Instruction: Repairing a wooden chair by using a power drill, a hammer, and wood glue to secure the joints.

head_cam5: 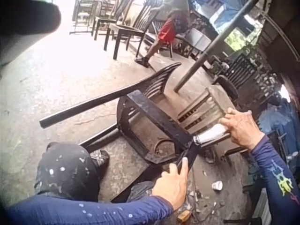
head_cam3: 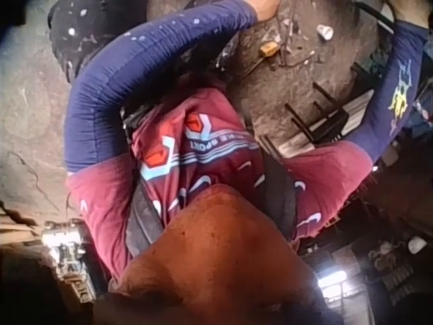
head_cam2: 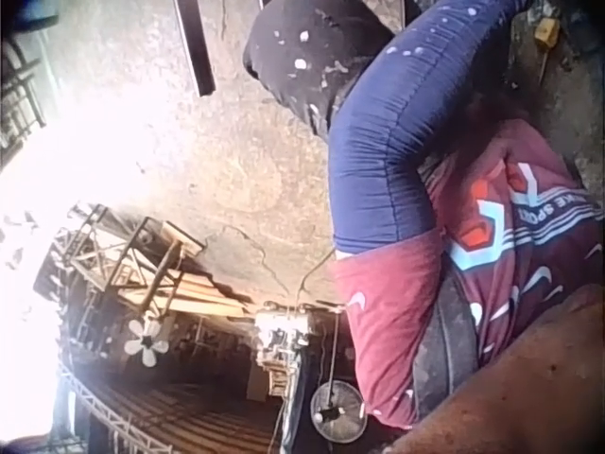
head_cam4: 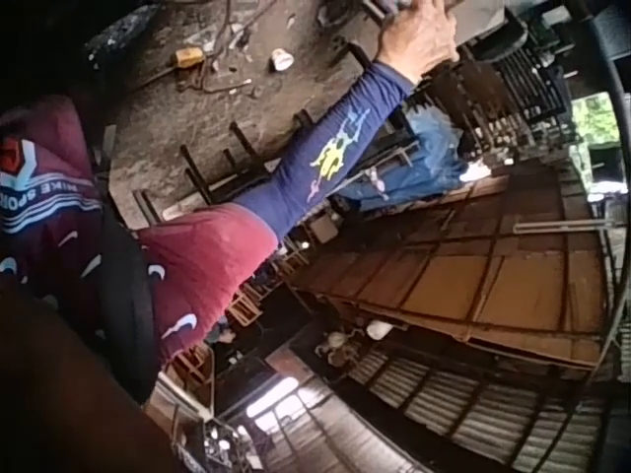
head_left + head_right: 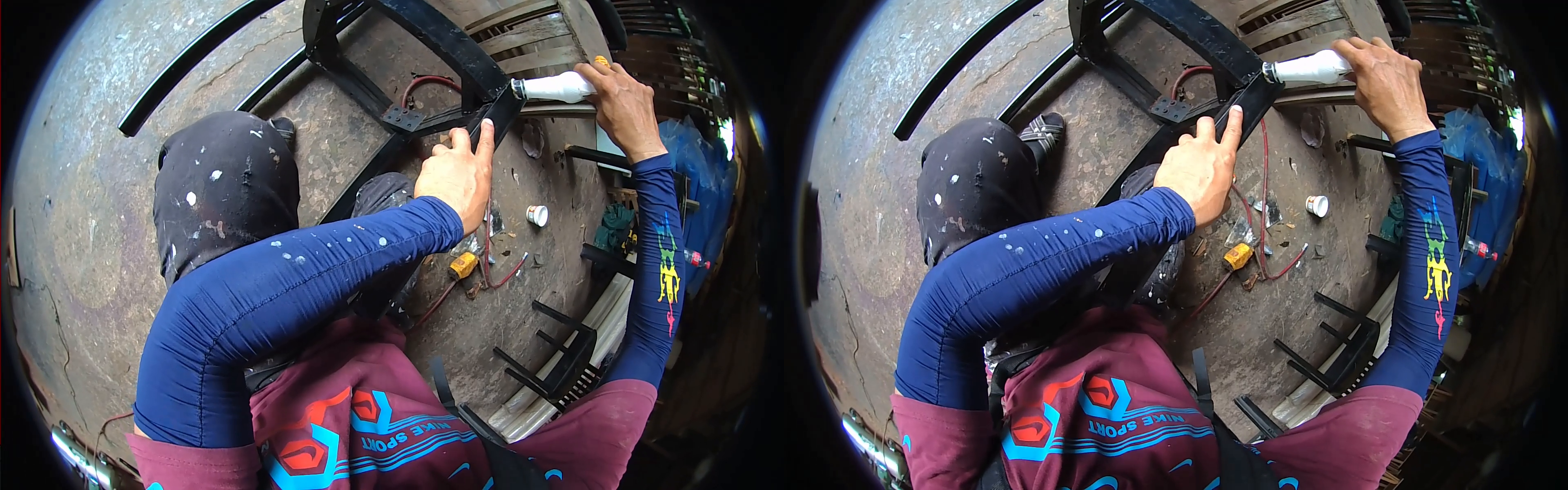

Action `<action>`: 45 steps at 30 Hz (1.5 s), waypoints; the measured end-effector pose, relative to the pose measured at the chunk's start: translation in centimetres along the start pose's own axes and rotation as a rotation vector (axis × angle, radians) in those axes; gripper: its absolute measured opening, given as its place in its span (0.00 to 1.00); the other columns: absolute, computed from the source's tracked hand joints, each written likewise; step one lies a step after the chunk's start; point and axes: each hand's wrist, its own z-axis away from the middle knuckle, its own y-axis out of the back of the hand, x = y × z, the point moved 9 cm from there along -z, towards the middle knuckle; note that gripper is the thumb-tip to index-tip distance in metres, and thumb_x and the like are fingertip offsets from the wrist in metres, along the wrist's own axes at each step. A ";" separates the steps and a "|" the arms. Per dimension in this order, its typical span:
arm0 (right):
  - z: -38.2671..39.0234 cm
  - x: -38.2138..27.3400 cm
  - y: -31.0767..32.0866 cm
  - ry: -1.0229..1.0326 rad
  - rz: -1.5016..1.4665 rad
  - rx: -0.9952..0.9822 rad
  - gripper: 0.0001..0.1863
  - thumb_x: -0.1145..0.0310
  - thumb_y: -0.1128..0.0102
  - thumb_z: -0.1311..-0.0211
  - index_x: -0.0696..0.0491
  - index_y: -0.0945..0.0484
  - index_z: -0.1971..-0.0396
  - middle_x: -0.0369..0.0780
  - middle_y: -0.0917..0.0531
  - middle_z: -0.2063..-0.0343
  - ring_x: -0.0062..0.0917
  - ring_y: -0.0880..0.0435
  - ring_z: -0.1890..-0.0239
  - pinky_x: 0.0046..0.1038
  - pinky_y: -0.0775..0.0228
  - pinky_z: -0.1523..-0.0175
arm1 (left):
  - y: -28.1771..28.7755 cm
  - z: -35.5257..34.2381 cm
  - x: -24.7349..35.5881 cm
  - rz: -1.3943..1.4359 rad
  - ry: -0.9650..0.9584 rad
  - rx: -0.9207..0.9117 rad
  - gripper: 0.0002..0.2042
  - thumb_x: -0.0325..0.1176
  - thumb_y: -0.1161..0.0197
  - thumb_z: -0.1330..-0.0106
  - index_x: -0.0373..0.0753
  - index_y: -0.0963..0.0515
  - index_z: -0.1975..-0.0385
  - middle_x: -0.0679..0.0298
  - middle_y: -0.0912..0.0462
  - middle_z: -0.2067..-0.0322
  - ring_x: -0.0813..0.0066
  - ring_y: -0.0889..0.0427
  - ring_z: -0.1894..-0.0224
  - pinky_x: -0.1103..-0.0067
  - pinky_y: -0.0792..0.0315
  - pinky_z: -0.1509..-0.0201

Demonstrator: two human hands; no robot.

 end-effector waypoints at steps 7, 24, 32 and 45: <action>0.2 0.9 -1.5 -0.054 -0.137 -0.055 0.20 0.76 0.36 0.43 0.48 0.20 0.49 0.41 0.14 0.54 0.39 0.15 0.51 0.38 0.21 0.48 | 0.1 0.1 -0.1 0.004 0.008 -0.028 0.47 0.28 0.31 0.44 0.33 0.50 0.24 0.39 0.31 0.45 0.49 0.17 0.54 0.66 0.17 0.55; 4.3 7.0 5.4 -0.325 0.134 0.172 0.25 0.79 0.42 0.43 0.41 0.20 0.46 0.33 0.18 0.57 0.32 0.17 0.54 0.43 0.18 0.59 | -0.1 -0.1 0.9 -0.007 -0.055 -0.016 0.56 0.32 0.24 0.53 0.33 0.54 0.24 0.40 0.29 0.48 0.44 0.17 0.54 0.62 0.18 0.51; 2.4 0.2 5.0 0.020 0.226 0.223 0.26 0.77 0.33 0.44 0.39 0.19 0.45 0.30 0.16 0.58 0.28 0.16 0.54 0.35 0.17 0.63 | 0.1 -0.2 0.2 -0.010 -0.043 -0.034 0.55 0.29 0.25 0.52 0.33 0.54 0.24 0.39 0.30 0.47 0.42 0.17 0.54 0.62 0.17 0.52; -0.2 -0.1 2.3 -0.094 0.031 0.006 0.19 0.74 0.36 0.41 0.43 0.18 0.49 0.34 0.14 0.61 0.32 0.15 0.53 0.37 0.18 0.53 | -0.3 -0.1 -0.2 0.010 -0.009 -0.088 0.56 0.31 0.24 0.54 0.33 0.53 0.24 0.40 0.31 0.46 0.44 0.18 0.54 0.63 0.17 0.53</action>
